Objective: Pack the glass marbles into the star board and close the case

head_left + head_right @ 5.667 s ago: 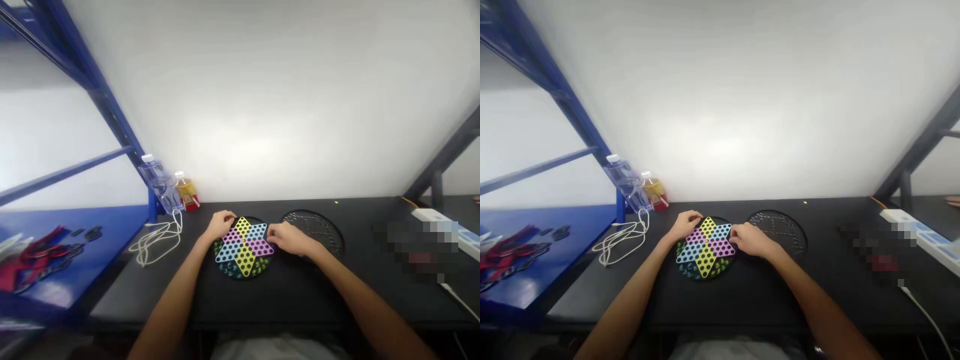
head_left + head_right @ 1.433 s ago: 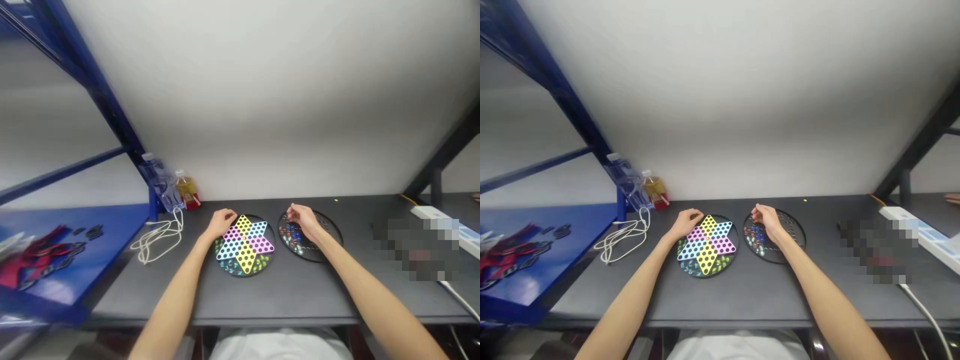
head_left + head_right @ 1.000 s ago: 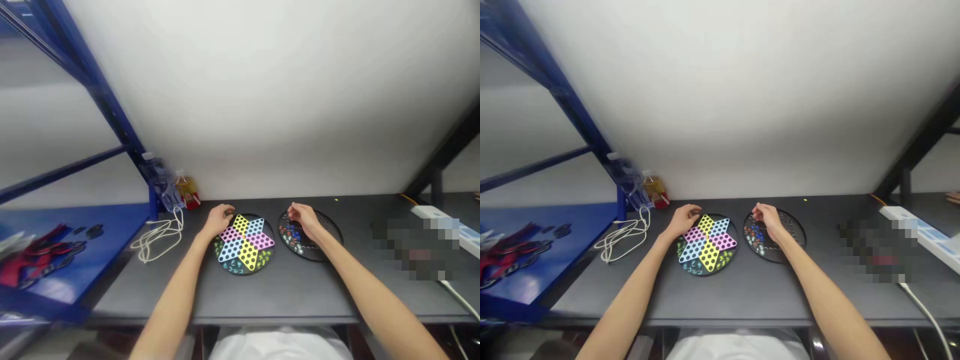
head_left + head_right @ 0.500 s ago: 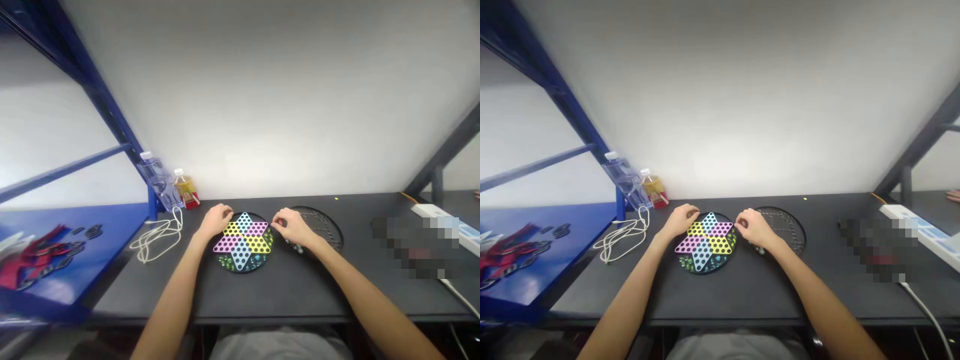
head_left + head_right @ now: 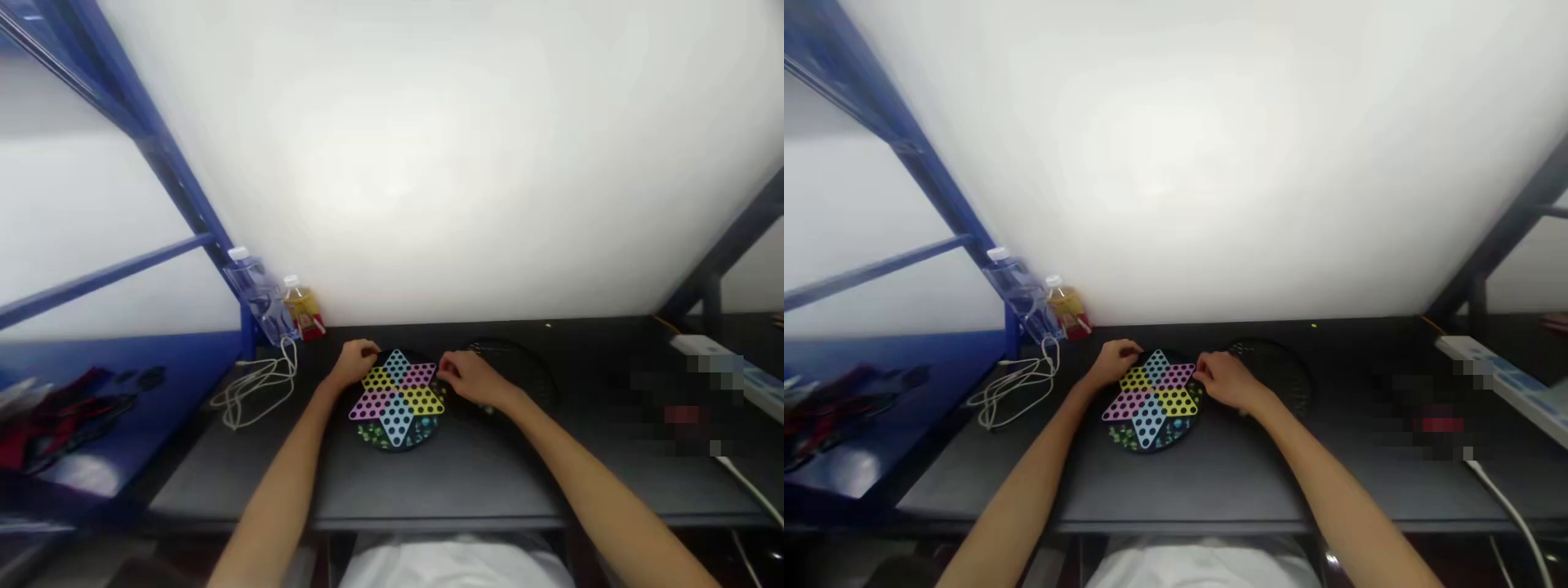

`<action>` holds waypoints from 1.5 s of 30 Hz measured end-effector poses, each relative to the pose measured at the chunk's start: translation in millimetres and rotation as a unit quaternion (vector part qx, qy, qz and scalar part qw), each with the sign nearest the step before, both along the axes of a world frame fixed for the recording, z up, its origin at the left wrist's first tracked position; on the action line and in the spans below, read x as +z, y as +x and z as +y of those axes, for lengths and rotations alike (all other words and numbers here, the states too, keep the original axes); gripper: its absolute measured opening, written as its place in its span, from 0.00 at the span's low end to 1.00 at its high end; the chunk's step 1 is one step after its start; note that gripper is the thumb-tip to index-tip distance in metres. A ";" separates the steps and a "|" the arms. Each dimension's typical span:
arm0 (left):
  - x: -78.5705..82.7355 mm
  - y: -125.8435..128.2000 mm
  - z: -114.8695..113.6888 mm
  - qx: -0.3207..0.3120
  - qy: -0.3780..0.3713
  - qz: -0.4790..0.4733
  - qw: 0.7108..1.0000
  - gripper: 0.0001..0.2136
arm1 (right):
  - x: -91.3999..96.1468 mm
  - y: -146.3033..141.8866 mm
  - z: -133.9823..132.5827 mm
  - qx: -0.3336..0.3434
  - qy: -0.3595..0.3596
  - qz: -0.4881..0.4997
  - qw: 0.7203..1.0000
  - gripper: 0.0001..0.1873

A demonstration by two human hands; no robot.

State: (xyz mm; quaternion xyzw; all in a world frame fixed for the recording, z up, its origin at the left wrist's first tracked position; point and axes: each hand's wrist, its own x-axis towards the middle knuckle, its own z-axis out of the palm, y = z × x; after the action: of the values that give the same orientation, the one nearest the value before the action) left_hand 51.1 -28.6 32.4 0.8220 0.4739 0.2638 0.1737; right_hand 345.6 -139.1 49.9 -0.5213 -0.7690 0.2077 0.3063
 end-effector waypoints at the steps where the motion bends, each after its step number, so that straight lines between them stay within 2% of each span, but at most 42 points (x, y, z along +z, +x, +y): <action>1: -0.3 0.6 0.1 0.003 -0.009 -0.007 1.000 0.13 | 0.4 1.9 2.0 -0.004 -0.015 0.066 0.998 0.06; 3: -0.9 1.3 0.7 0.010 -0.031 -0.021 0.999 0.12 | 2.2 5.6 6.3 -0.019 -0.061 0.233 0.970 0.09; 6: -1.7 1.1 2.3 0.014 -0.048 -0.038 0.998 0.12 | 5.9 10.7 12.1 -0.029 -0.137 0.471 0.871 0.12; 7: -2.2 0.7 2.8 0.012 -0.048 -0.041 0.998 0.12 | 6.7 12.1 13.4 -0.028 -0.156 0.515 0.842 0.12; 8: -2.8 0.4 3.2 0.011 -0.047 -0.043 0.998 0.12 | 7.2 13.1 14.3 -0.028 -0.168 0.537 0.826 0.12; 9: -3.5 0.0 3.6 0.010 -0.048 -0.045 0.998 0.12 | 7.1 13.7 14.6 -0.033 -0.175 0.537 0.825 0.12; 10: -4.3 -0.3 3.9 0.010 -0.050 -0.045 0.998 0.12 | 6.5 13.7 14.4 -0.044 -0.177 0.517 0.836 0.12; 12: -5.8 -0.7 4.4 0.014 -0.051 -0.046 0.998 0.12 | 4.2 11.8 12.3 -0.066 -0.147 0.425 0.891 0.13; 14: -6.8 -0.8 4.5 0.016 -0.051 -0.048 0.997 0.12 | 1.6 7.6 8.5 -0.070 -0.075 0.279 0.955 0.13; 16: -7.1 -0.8 4.3 0.016 -0.052 -0.048 0.997 0.13 | 0.2 2.3 3.6 -0.044 -0.011 0.125 0.991 0.11; 19: -6.7 -1.1 4.0 0.019 -0.057 -0.051 0.997 0.13 | 2.0 -4.4 -3.7 -0.008 0.012 -0.043 0.999 0.08; 23: -6.9 -1.5 4.4 0.016 -0.056 -0.053 0.997 0.13 | 8.2 -7.7 -9.6 -0.008 0.011 -0.154 0.988 0.08; 25: -7.6 -1.4 5.0 0.017 -0.059 -0.056 0.997 0.14 | 9.7 -7.3 -9.8 0.000 0.001 -0.165 0.986 0.09; 27: -8.6 -1.2 5.7 0.018 -0.064 -0.058 0.996 0.14 | 9.7 -6.0 -7.9 0.003 -0.010 -0.130 0.992 0.11; 28: -9.0 -1.1 6.0 0.018 -0.066 -0.059 0.996 0.14 | 9.3 -5.1 -6.2 0.000 -0.018 -0.087 0.996 0.12; 30: -9.6 -1.0 6.5 0.017 -0.066 -0.061 0.996 0.14 | 8.8 -2.3 -2.2 -0.013 -0.055 0.058 0.997 0.14; 31: -9.7 -0.9 6.6 0.018 -0.066 -0.063 0.996 0.13 | 8.9 -0.5 0.0 -0.017 -0.087 0.154 0.984 0.15; 32: -9.7 -0.9 6.6 0.019 -0.067 -0.063 0.996 0.13 | 9.2 1.4 2.0 -0.015 -0.125 0.254 0.959 0.15; 34: -9.4 -0.8 6.3 0.021 -0.066 -0.061 0.996 0.13 | 10.3 4.9 5.5 0.006 -0.194 0.423 0.885 0.16; 35: -9.0 -0.8 6.0 0.021 -0.065 -0.059 0.996 0.13 | 10.7 6.1 6.7 0.015 -0.218 0.475 0.852 0.17; 36: -8.7 -0.7 5.6 0.021 -0.064 -0.057 0.996 0.13 | 10.6 6.5 7.6 0.019 -0.235 0.502 0.832 0.19; 37: -8.3 -0.7 5.3 0.020 -0.064 -0.056 0.996 0.13 | 10.2 6.2 8.0 0.012 -0.241 0.507 0.827 0.20; 38: -7.9 -0.6 4.9 0.021 -0.063 -0.055 0.996 0.13 | 9.2 5.0 8.0 -0.005 -0.234 0.491 0.839 0.20; 39: -7.6 -0.6 4.6 0.021 -0.062 -0.056 0.996 0.13 | 7.9 3.1 7.7 -0.026 -0.212 0.453 0.866 0.20; 42: -6.6 -0.6 4.3 0.020 -0.063 -0.058 0.996 0.13 | 3.9 -4.4 4.7 -0.070 -0.087 0.232 0.966 0.16; 43: -6.3 -0.6 4.3 0.018 -0.062 -0.058 0.996 0.13 | 3.3 -6.8 3.3 -0.069 -0.050 0.144 0.986 0.13; 45: -5.8 -0.8 4.5 0.016 -0.059 -0.055 0.997 0.13 | 4.0 -10.7 0.4 -0.054 -0.008 -0.012 0.998 0.09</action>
State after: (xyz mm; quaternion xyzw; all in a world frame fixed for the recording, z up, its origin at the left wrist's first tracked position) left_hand 50.3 -24.1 26.6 0.7867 0.4916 0.2831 0.2436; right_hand 334.9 -138.7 53.9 -0.5669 -0.7414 0.1908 0.3041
